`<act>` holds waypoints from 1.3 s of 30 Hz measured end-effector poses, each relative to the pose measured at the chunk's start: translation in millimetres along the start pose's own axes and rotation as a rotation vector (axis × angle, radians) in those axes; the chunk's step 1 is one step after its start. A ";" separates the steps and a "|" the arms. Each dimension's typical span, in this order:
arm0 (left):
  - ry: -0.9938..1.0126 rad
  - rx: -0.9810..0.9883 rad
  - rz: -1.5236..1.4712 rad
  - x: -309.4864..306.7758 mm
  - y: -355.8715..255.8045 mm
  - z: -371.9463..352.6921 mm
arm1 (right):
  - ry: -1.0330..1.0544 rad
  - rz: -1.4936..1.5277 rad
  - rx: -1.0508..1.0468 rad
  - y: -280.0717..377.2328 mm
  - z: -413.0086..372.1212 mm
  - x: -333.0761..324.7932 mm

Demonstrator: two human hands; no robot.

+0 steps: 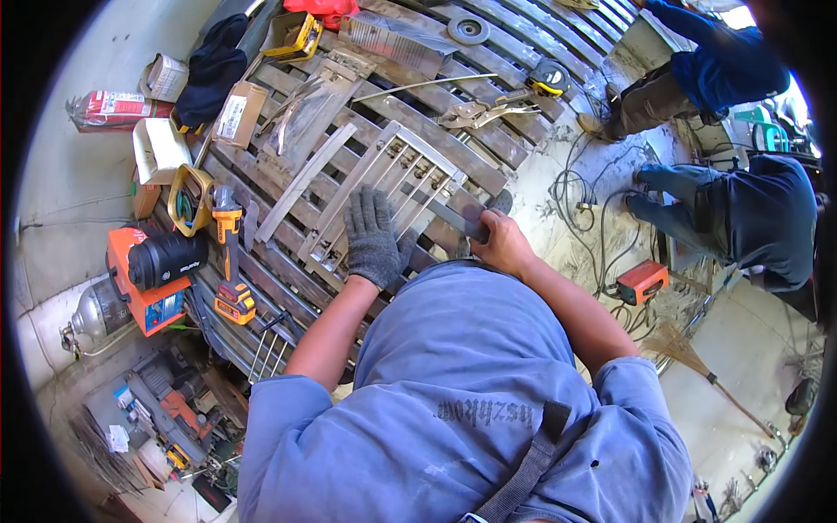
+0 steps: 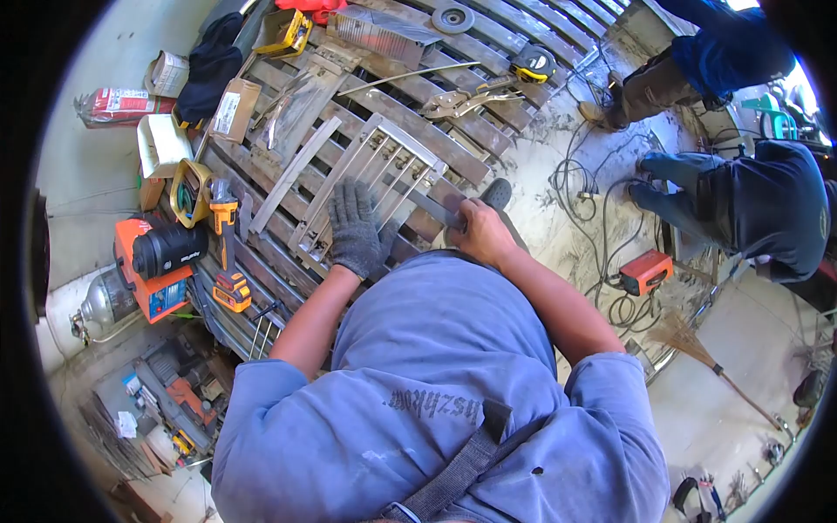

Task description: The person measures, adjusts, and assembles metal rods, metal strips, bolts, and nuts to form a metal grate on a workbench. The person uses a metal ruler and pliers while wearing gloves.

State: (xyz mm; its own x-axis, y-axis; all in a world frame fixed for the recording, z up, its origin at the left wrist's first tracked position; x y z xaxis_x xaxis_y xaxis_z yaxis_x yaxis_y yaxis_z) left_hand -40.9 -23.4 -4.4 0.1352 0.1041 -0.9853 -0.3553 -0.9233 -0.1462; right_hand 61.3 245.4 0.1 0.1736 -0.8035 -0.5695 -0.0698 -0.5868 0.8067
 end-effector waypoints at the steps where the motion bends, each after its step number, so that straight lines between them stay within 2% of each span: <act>1: -0.004 0.006 -0.006 -0.1 0.0 0.0 | -0.012 0.009 0.001 -2.5 -1.7 1.9; 7: -0.011 0.002 -0.013 2.7 0.9 0.7 | -0.074 0.016 0.029 0.2 -4.6 0.6; 10: -0.006 -0.006 -0.007 3.1 1.0 1.4 | -0.088 0.124 0.079 0.5 -6.6 1.9; 19: -0.014 -0.020 -0.010 2.1 -3.0 3.5 | -0.061 0.088 0.053 -2.5 -1.4 7.6; 25: -0.023 -0.028 -0.019 3.3 -3.3 4.0 | 0.000 -0.050 -0.043 -0.1 -2.0 11.8; 28: -0.034 -0.027 -0.025 1.8 -3.4 3.2 | 0.057 -0.264 -0.158 11.6 -1.4 8.4; 39: -0.055 -0.052 -0.117 -3.8 1.2 6.8 | 0.231 -0.489 -0.405 19.0 27.7 15.1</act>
Point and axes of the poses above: each hand's wrist, its own z-axis towards the middle knuckle, its own x-axis out of the palm, y = z × x, the point moved 4 cm from there along z, towards the middle knuckle, and after that the axes turned 14 degrees about -x, right-handed, at the moved point
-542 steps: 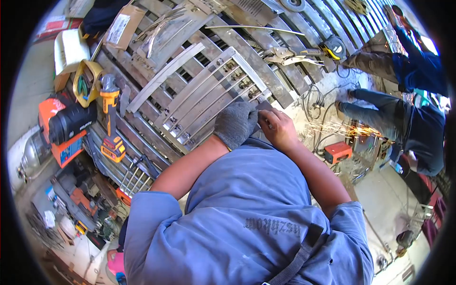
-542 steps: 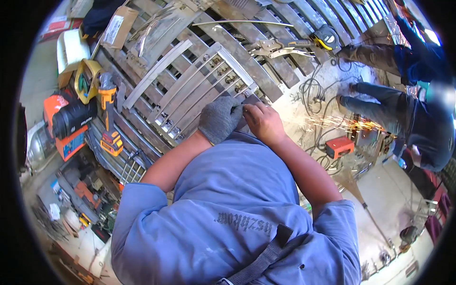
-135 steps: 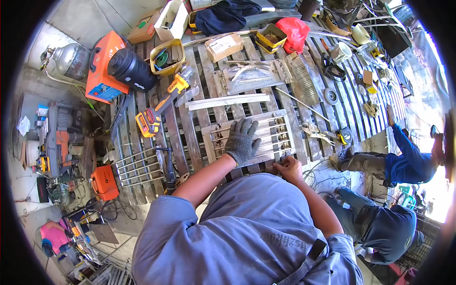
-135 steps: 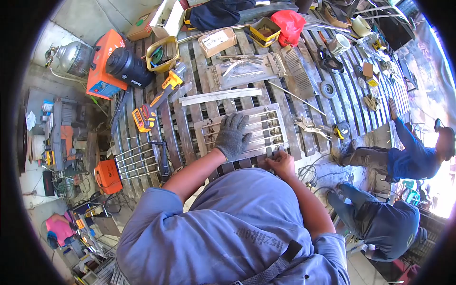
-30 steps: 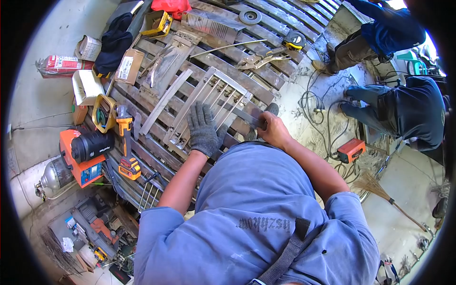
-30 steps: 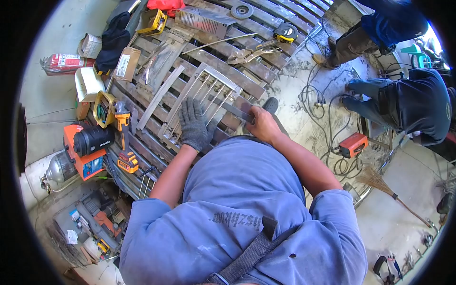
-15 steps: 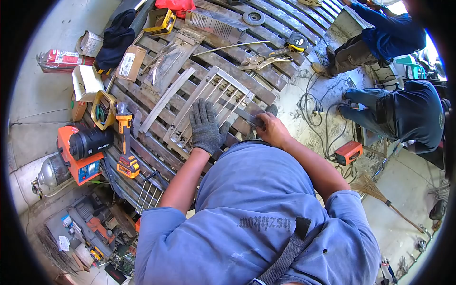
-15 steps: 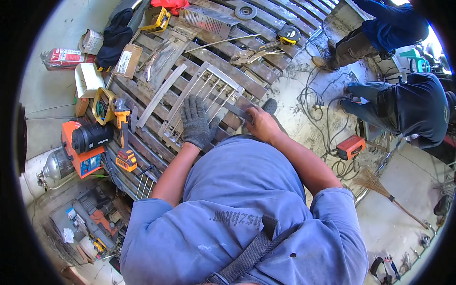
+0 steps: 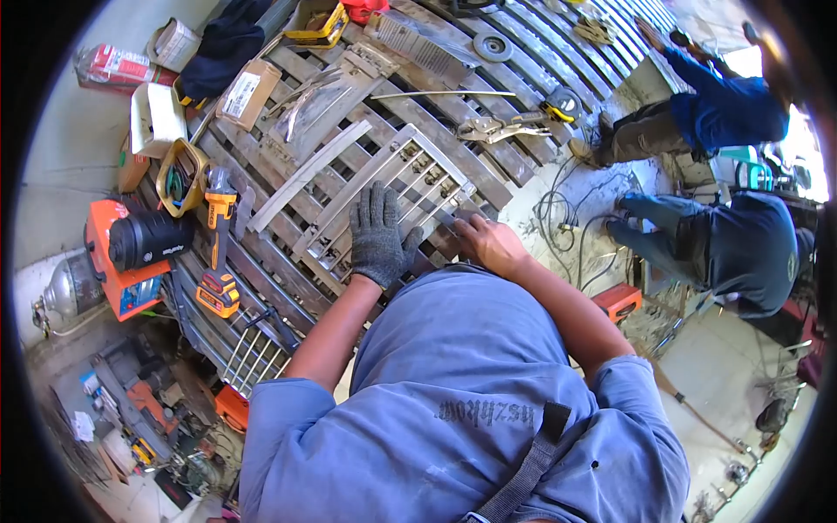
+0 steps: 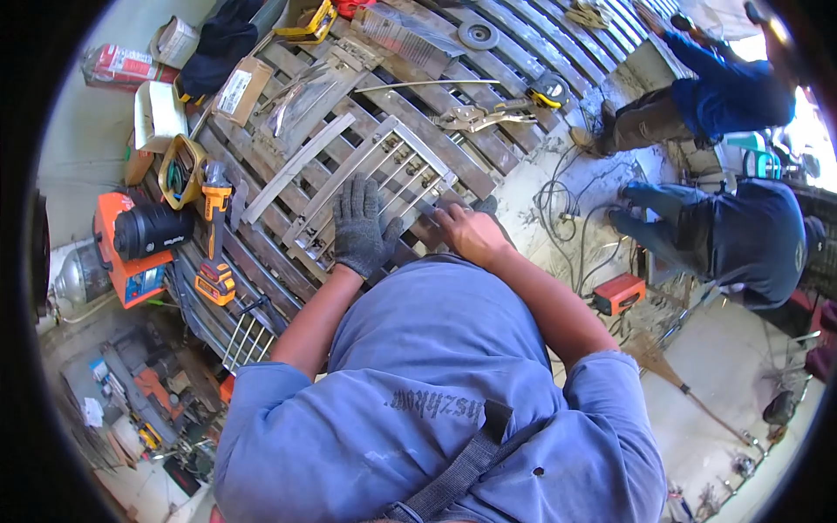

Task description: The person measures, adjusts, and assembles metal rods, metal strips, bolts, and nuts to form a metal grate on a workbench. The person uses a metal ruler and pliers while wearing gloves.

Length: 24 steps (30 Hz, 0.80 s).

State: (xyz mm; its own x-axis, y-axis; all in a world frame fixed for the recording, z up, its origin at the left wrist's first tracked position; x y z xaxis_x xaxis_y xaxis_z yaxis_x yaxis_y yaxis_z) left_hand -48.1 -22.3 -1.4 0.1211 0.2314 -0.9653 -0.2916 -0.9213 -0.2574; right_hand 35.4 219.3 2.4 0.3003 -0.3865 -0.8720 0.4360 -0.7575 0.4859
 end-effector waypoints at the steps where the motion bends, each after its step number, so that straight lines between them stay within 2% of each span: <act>1: 0.001 -0.005 -0.015 -0.9 0.3 0.6 | 0.028 -0.016 -0.039 -4.0 4.8 -0.6; 4: -0.010 -0.024 -0.062 -5.6 1.2 2.5 | 0.075 -0.043 -0.099 -10.1 11.6 -6.7; 8: -0.079 -0.022 -0.200 -13.3 6.4 7.8 | -0.005 0.004 -0.147 -34.6 8.8 -20.3; 9: -0.092 -0.030 -0.247 -12.8 9.9 9.8 | -0.095 -0.001 -0.171 -36.8 13.2 -37.0; 11: -0.174 -0.041 -0.366 -28.3 12.0 22.3 | -0.128 -0.043 -0.145 -55.9 12.4 -54.1; 16: -0.230 -0.125 -0.362 -41.5 28.1 55.3 | -0.204 -0.087 -0.019 -106.9 26.1 -94.9; 22: -0.186 -0.216 -0.363 -29.5 40.4 80.4 | -0.125 -0.068 0.025 -144.7 40.1 -76.6; 24: -0.173 -0.225 -0.376 -27.7 43.8 85.8 | -0.141 -0.159 0.014 -153.3 34.6 -56.2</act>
Point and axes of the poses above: each hand's wrist, its own z-axis towards the middle knuckle, its own x-axis out of the palm, y = z × x, the point moved 4 cm from there along z, towards the middle knuckle, and after that the axes turned 14 degrees about -x, right-handed, at the moved point
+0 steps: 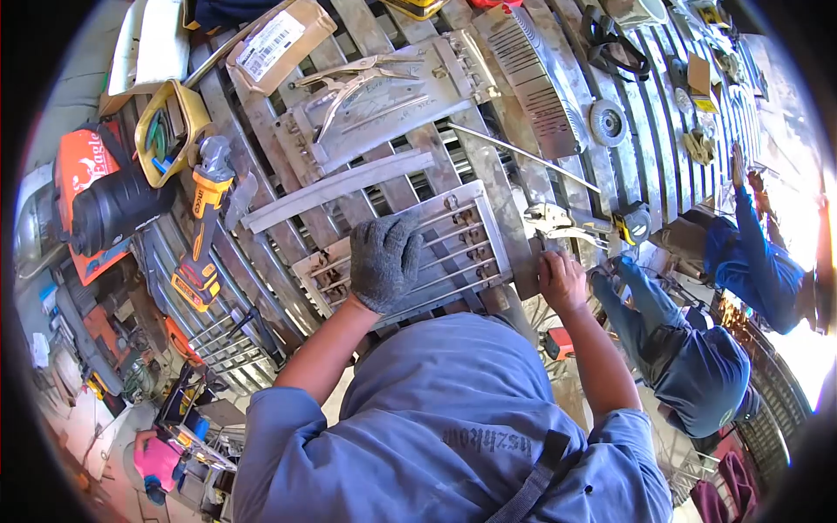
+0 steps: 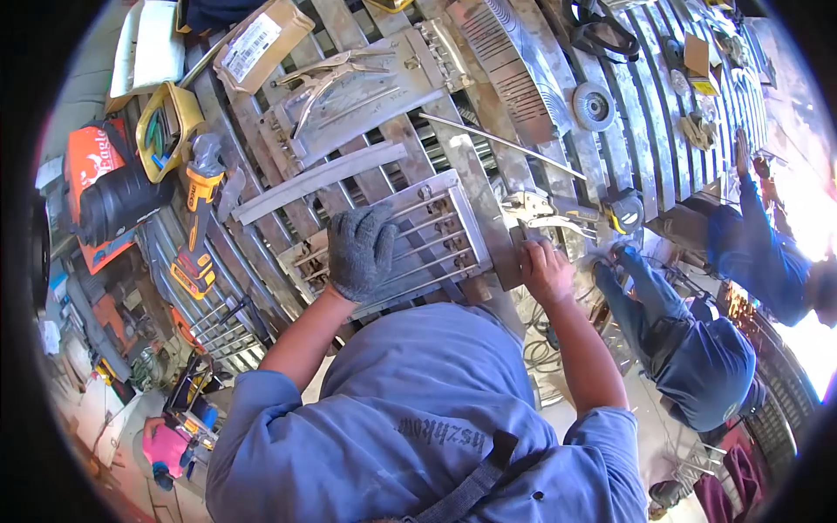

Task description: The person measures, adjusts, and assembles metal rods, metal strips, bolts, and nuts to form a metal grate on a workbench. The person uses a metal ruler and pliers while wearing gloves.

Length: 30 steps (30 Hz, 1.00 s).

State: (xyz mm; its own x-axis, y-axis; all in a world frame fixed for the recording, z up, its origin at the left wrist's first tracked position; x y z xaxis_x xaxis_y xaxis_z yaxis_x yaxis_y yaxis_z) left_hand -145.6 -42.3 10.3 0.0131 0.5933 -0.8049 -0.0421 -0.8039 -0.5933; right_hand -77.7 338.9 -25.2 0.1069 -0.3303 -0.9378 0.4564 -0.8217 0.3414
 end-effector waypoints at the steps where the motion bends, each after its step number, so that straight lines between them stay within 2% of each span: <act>1: -0.003 0.009 -0.010 0.9 0.8 1.0 | -0.008 -0.041 -0.004 -1.0 -2.4 5.5; 7: -0.014 0.016 -0.021 -2.1 -2.8 3.9 | -0.013 -0.084 0.019 2.0 0.7 4.9; 10: -0.031 0.015 -0.005 -4.8 -5.5 2.4 | -0.074 0.051 0.098 20.6 5.8 -10.4; 12: -0.042 0.019 0.014 -2.8 -4.0 -0.1 | -0.089 0.181 0.075 53.3 -1.5 -16.2; 13: -0.050 0.027 0.027 -0.9 -2.8 -2.2 | -0.068 0.250 0.032 70.3 -1.2 -17.0; 16: -0.083 0.049 0.057 3.5 -1.5 -3.1 | 0.225 0.293 -0.068 109.9 -9.1 -1.3; 23: -0.091 0.080 0.191 3.7 -10.0 -20.0 | 0.410 0.218 0.169 125.7 -17.7 36.0; 27: -0.074 0.112 0.224 9.3 -13.3 -38.9 | 0.311 0.214 0.155 136.5 -25.1 29.4; 30: -0.027 0.090 0.270 18.7 -7.6 -57.7 | 0.157 0.209 0.126 143.4 -24.1 25.1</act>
Point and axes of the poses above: each hand's wrist, its own z-axis towards the middle knuckle, its own x-axis out of the palm, y = z × x, the point moved 4 cm from there along z, towards the middle knuckle, and after that the axes turned 14 degrees about -x, right-handed, at the moved point
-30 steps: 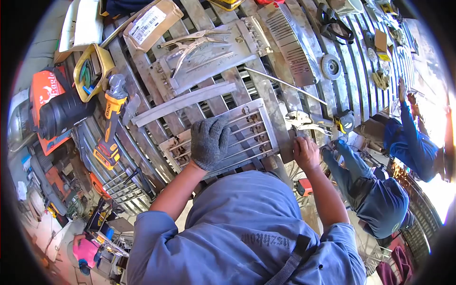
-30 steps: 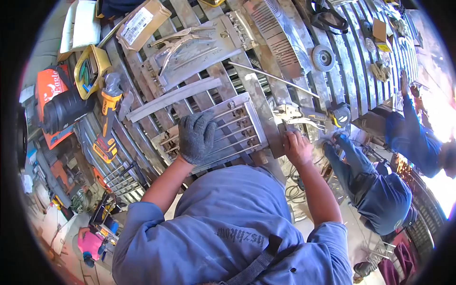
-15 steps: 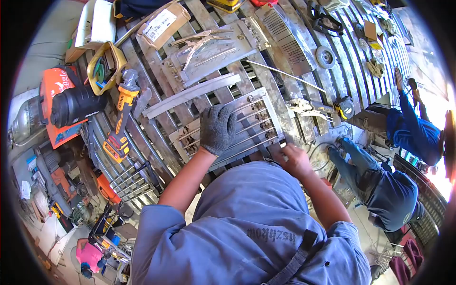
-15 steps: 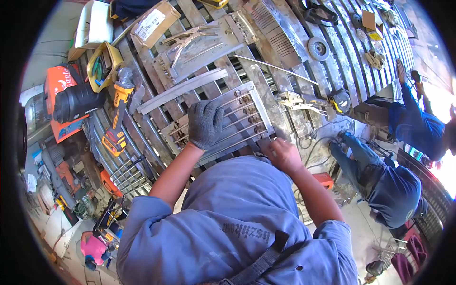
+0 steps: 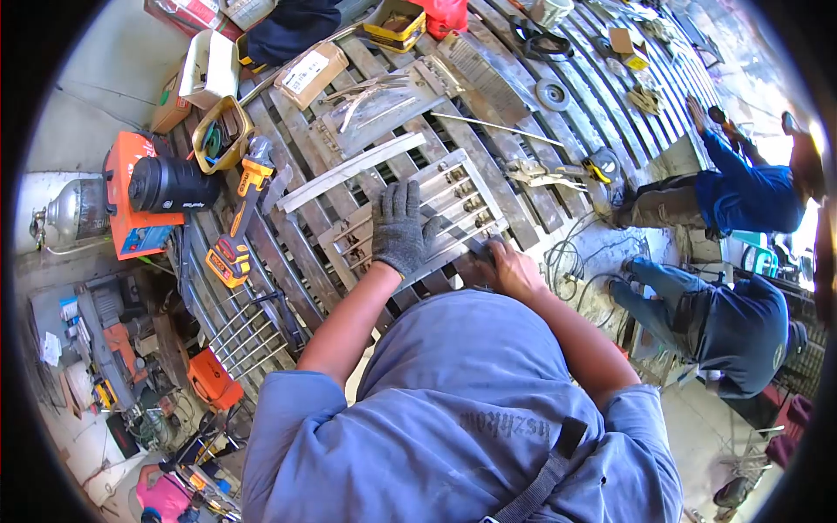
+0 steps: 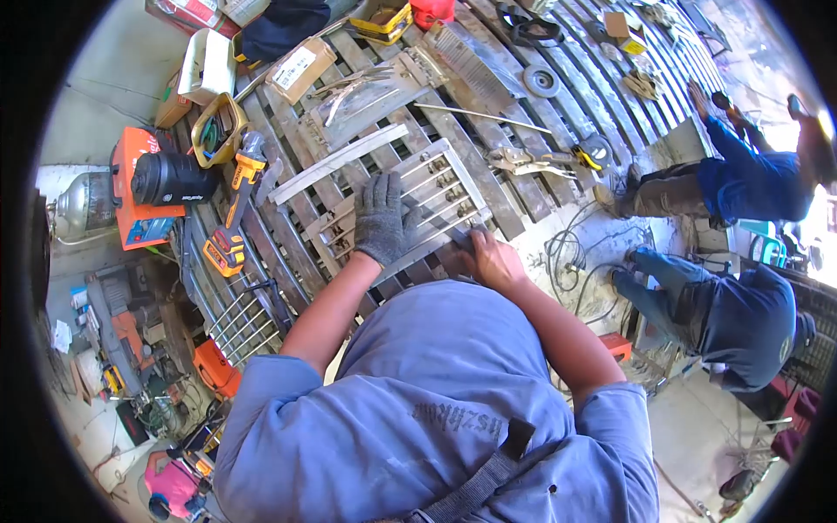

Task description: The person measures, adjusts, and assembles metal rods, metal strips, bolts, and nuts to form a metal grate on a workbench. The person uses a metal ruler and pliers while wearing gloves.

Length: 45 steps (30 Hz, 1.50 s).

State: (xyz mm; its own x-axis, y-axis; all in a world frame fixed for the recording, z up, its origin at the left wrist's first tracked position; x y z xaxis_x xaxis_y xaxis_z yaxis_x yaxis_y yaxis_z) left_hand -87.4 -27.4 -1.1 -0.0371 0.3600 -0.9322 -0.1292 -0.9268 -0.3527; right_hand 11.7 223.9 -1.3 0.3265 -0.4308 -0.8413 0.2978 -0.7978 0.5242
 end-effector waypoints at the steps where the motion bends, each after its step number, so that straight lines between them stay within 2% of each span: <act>1: 0.002 0.001 0.023 2.0 -0.2 -3.9 | -0.003 -0.021 -0.015 -0.1 3.5 0.3; 4: 0.050 0.004 0.076 6.4 2.8 -13.4 | 0.072 -0.040 0.058 -7.1 11.4 11.8; 6: 0.044 0.029 0.122 2.7 2.0 -19.4 | 0.027 -0.001 0.077 1.6 8.9 2.4; 11: 0.078 0.035 0.096 2.4 4.2 -21.7 | 0.057 0.157 0.077 -11.5 -32.2 -11.2; 14: 0.084 0.033 0.107 4.6 4.6 -22.6 | 0.101 0.501 0.356 -34.5 -70.5 -13.5; 15: 0.082 0.036 0.112 4.6 4.4 -22.4 | 0.048 0.808 0.483 -40.6 -86.5 -8.5; 18: 0.092 0.039 0.133 0.9 1.4 -22.6 | -0.056 1.047 0.465 -46.2 -120.4 -9.7; 19: 0.091 0.040 0.141 -0.6 0.0 -22.6 | -0.008 0.954 0.455 -50.7 -128.6 -9.1; 22: 0.073 0.049 0.156 1.5 0.1 -21.9 | -0.051 0.740 0.401 -63.3 -149.7 -3.9; 23: 0.068 0.051 0.156 3.1 1.0 -21.4 | -0.060 0.788 0.476 -55.4 -151.3 -13.0; 26: 0.056 0.064 0.160 6.0 3.5 -22.0 | -0.175 0.879 0.540 -55.2 -154.4 -8.3; 27: 0.057 0.065 0.156 6.3 3.5 -21.8 | -0.152 0.838 0.555 -55.1 -152.9 -11.0; 34: 0.063 0.070 0.146 6.7 2.4 -21.5 | -0.230 0.911 0.540 -53.4 -130.1 3.1; 42: 0.050 0.086 0.136 7.5 3.7 -21.3 | -0.201 0.968 0.557 -52.3 -110.9 3.7; 45: 0.046 0.087 0.145 6.8 2.6 -21.3 | -0.202 0.855 0.532 -52.5 -109.6 5.7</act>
State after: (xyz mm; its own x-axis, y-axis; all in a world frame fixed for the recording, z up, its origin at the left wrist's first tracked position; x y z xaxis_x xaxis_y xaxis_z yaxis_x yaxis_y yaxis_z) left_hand -66.9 -29.7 -10.1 -0.0166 0.2160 -0.9762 -0.2108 -0.9552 -0.2078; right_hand 96.3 309.6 -19.0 0.0706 -0.9667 -0.2460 -0.4157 -0.2527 0.8737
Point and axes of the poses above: each hand's wrist, its own z-axis towards the middle knuckle, its own x-axis out of the palm, y = z × x, the point moved 4 cm from there along z, towards the middle knuckle, and after that the axes turned 14 degrees about -x, right-handed, at the moved point
